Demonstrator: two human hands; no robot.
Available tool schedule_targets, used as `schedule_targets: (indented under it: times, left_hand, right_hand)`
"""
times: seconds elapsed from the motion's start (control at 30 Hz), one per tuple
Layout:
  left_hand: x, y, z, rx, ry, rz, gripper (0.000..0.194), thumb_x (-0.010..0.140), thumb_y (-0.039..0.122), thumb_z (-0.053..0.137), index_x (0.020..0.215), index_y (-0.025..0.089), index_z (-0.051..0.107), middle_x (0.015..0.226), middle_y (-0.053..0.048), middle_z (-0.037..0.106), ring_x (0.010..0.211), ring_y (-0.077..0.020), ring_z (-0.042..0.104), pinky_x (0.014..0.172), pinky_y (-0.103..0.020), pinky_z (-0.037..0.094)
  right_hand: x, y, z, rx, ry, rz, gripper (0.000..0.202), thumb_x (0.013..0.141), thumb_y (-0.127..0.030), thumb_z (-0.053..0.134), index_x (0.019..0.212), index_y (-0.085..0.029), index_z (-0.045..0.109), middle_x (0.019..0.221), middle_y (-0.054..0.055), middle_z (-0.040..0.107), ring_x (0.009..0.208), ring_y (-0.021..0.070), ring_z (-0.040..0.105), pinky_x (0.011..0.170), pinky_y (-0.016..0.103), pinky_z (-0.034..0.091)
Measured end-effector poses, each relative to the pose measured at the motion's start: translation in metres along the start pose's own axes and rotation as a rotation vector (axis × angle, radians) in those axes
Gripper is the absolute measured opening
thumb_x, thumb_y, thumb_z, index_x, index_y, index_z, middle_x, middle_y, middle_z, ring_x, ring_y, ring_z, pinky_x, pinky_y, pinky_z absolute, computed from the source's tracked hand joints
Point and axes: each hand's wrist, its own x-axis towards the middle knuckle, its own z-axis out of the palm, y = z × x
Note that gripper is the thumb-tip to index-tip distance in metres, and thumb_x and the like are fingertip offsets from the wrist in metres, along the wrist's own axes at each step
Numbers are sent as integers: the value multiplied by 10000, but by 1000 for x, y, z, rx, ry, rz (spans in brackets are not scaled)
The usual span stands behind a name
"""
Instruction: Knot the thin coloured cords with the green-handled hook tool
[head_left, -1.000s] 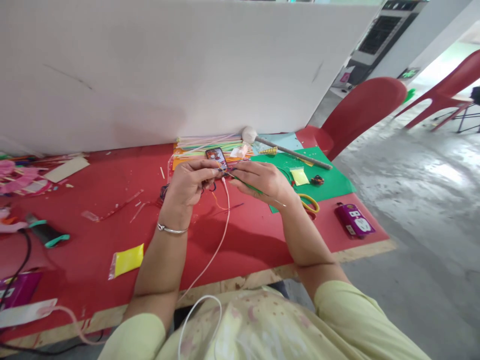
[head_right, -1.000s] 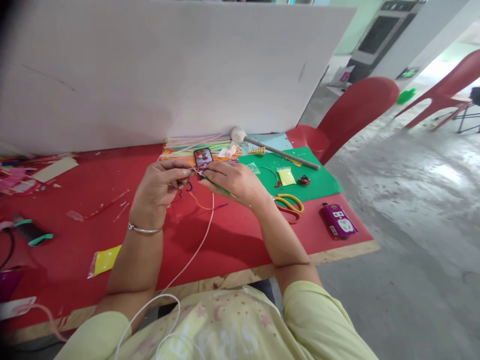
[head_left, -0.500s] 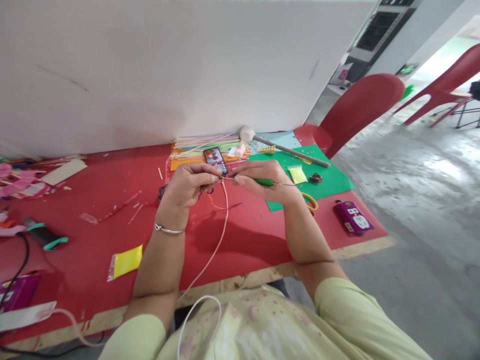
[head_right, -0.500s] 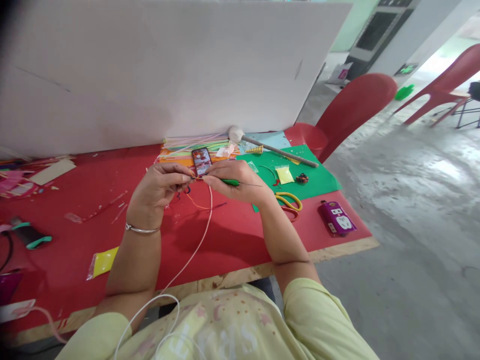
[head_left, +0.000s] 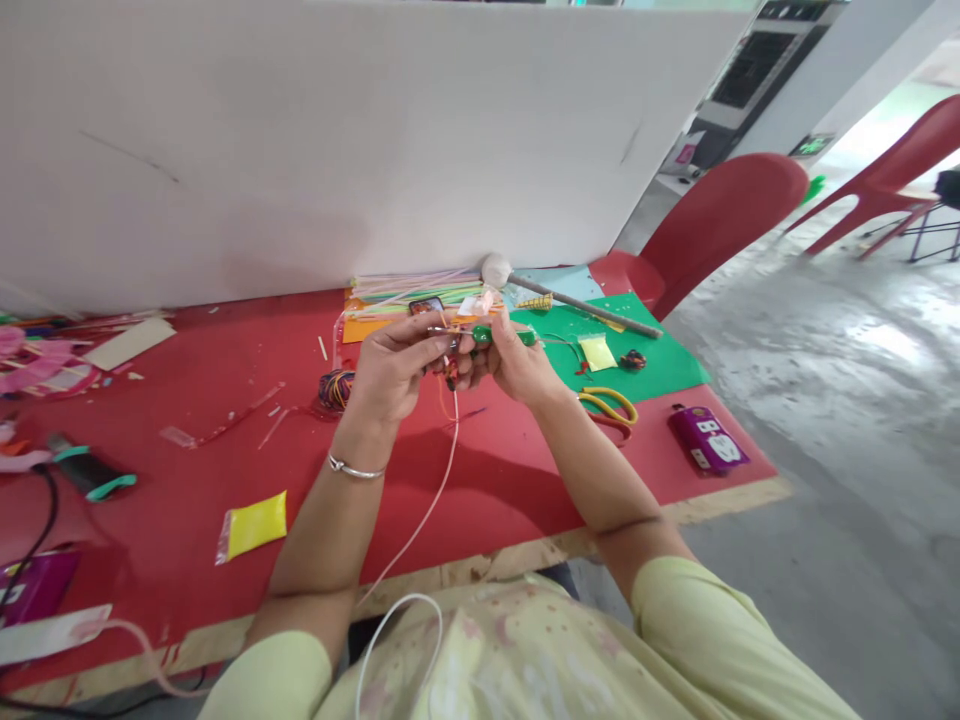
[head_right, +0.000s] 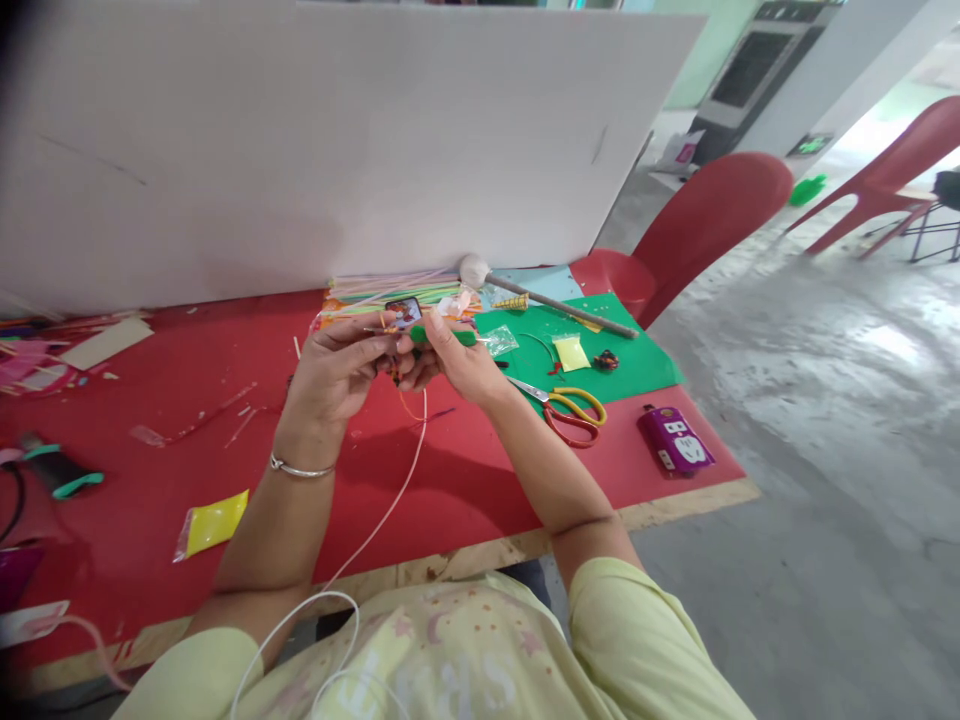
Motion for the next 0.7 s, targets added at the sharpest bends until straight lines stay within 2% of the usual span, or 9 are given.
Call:
schedule_targets:
  times: [0.1, 0.27, 0.33, 0.43, 0.53, 0.6, 0.7]
  left_hand:
    - [1, 1, 1, -36, -35, -8, 280, 649, 252, 902, 918, 216, 838, 849, -57, 780, 646, -174, 691, 554, -315, 541]
    - [3, -2, -1, -11, 100, 50, 259, 599, 221, 951, 817, 204, 812, 703, -17, 726, 551, -119, 626, 494, -252, 478]
    - [2, -2, 0, -27, 111, 50, 271, 585, 215, 949, 816, 203, 806, 652, -2, 705, 496, -109, 592, 466, -248, 461]
    - [1, -3, 4, -60, 84, 6, 272, 601, 233, 916, 842, 201, 794, 651, 0, 712, 444, -114, 571, 430, -258, 447]
    - [1, -5, 9, -69, 103, -28, 260, 613, 232, 880, 852, 188, 785, 652, 1, 704, 432, -99, 542, 420, -243, 412]
    - [2, -10, 11, -50, 173, 26, 244, 625, 215, 866, 855, 185, 790, 652, 14, 682, 456, -88, 536, 445, -240, 417]
    - [4, -22, 14, 54, 333, 214, 228, 681, 193, 849, 906, 212, 817, 690, 44, 656, 525, -80, 567, 529, -242, 474]
  right_hand:
    - [0, 2, 3, 21, 42, -21, 755, 935, -866, 437, 1065, -182, 727, 774, 62, 777, 613, 177, 768, 508, 254, 617]
    - [-1, 2, 8, 91, -16, 58, 755, 934, -886, 390, 1036, -194, 674, 741, 58, 775, 534, 164, 731, 481, 253, 593]
    - [-2, 1, 10, 123, -32, 79, 758, 936, -892, 359, 1057, -199, 640, 754, 60, 779, 506, 156, 715, 457, 243, 567]
    - [-3, 3, 11, 124, -41, 42, 766, 940, -896, 320, 1073, -203, 620, 792, 70, 787, 528, 164, 731, 441, 243, 550]
    - [-4, 5, 11, 53, -1, -21, 780, 909, -919, 361, 1049, -208, 648, 817, 72, 784, 576, 170, 751, 450, 244, 554]
    - [-3, 6, 12, 7, 64, -41, 767, 894, -921, 407, 1018, -212, 672, 804, 67, 774, 606, 175, 760, 470, 248, 570]
    - [-2, 8, 19, -7, 211, -86, 706, 915, -879, 460, 957, -211, 684, 752, 51, 743, 607, 174, 753, 463, 243, 569]
